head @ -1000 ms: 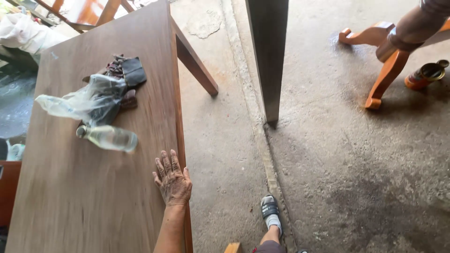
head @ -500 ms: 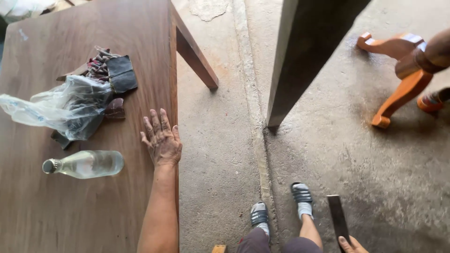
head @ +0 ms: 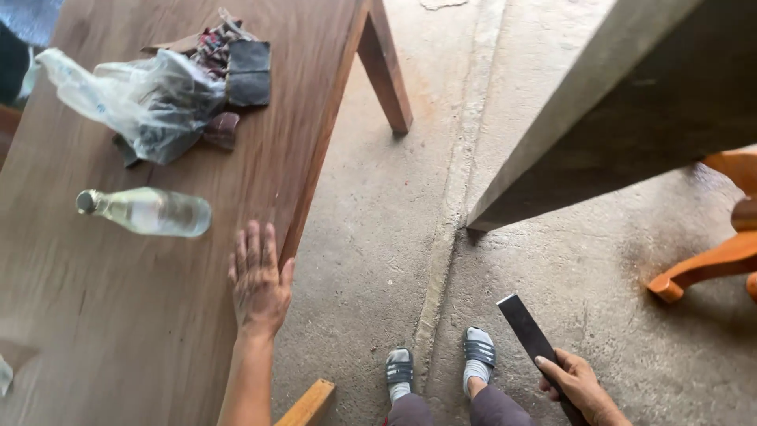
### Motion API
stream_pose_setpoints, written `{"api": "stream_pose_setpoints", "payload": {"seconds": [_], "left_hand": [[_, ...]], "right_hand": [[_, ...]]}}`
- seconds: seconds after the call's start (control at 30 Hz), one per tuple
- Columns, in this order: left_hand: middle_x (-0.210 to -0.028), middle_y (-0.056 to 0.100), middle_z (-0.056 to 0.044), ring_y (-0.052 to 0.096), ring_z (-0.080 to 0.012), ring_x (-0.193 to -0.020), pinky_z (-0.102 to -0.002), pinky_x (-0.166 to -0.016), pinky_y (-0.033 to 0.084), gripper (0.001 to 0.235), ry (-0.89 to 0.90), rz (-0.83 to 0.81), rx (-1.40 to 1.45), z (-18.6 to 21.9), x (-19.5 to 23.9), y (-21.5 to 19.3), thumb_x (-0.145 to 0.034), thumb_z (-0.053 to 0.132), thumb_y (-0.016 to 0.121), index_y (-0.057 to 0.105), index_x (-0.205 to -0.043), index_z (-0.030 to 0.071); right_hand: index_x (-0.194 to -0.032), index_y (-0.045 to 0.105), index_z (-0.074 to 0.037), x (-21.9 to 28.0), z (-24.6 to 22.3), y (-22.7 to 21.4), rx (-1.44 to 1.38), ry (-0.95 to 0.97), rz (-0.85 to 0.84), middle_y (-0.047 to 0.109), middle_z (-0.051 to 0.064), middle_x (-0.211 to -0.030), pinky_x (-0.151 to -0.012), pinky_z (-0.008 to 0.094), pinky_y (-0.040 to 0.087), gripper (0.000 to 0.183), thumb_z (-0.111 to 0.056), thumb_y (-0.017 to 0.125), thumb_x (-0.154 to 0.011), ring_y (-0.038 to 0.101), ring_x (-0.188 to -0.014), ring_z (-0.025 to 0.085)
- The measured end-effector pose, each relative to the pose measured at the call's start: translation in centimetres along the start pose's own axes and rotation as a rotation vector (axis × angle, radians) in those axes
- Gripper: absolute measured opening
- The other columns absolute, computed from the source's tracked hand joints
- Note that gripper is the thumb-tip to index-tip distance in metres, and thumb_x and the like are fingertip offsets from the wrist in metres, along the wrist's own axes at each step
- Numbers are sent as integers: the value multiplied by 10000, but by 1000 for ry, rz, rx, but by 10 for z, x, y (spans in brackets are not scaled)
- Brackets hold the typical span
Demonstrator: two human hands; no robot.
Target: The person uses a hand plane to shave the edges and legs of a wooden table. They move around the table to access different sides, planing the tabletop edges and the vertical legs to smooth the wood surface.
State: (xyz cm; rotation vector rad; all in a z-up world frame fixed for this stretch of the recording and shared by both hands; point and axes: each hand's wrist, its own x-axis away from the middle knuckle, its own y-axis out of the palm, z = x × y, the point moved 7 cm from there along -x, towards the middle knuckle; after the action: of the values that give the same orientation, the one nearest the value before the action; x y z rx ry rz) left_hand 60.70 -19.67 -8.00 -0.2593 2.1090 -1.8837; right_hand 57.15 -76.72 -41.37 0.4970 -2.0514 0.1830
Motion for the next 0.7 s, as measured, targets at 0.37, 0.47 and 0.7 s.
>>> {"api": "stream_pose_setpoints", "payload": {"seconds": [0.37,0.47,0.7], "left_hand": [[-1716,194,-69,176,-316,-1580,-588,-1227,218,1111,-423,1,-91,-79,138,-4,-678,682,663,257,-1617,249],[-1706,202,-69,185,-314,-1564,-597,-1213,238,1117,-443,-8,-92,-79,140,-3,-660,714,652,276,-1606,254],[-1661,255,-92,235,-345,-1525,-642,-1128,283,1056,-410,83,-36,-76,136,-12,-687,802,537,330,-1557,242]], "right_hand": [[-947,720,7,-29,-31,17,76,-68,117,664,109,-578,-393,300,423,283,-275,726,-920,534,-418,142],[-964,714,5,-30,-28,30,74,-50,51,646,96,-575,-386,299,410,299,-290,736,-919,525,-412,145],[-1037,722,14,-44,-42,60,21,12,-80,667,112,-586,-425,328,438,351,-317,734,-921,589,-449,189]]}}
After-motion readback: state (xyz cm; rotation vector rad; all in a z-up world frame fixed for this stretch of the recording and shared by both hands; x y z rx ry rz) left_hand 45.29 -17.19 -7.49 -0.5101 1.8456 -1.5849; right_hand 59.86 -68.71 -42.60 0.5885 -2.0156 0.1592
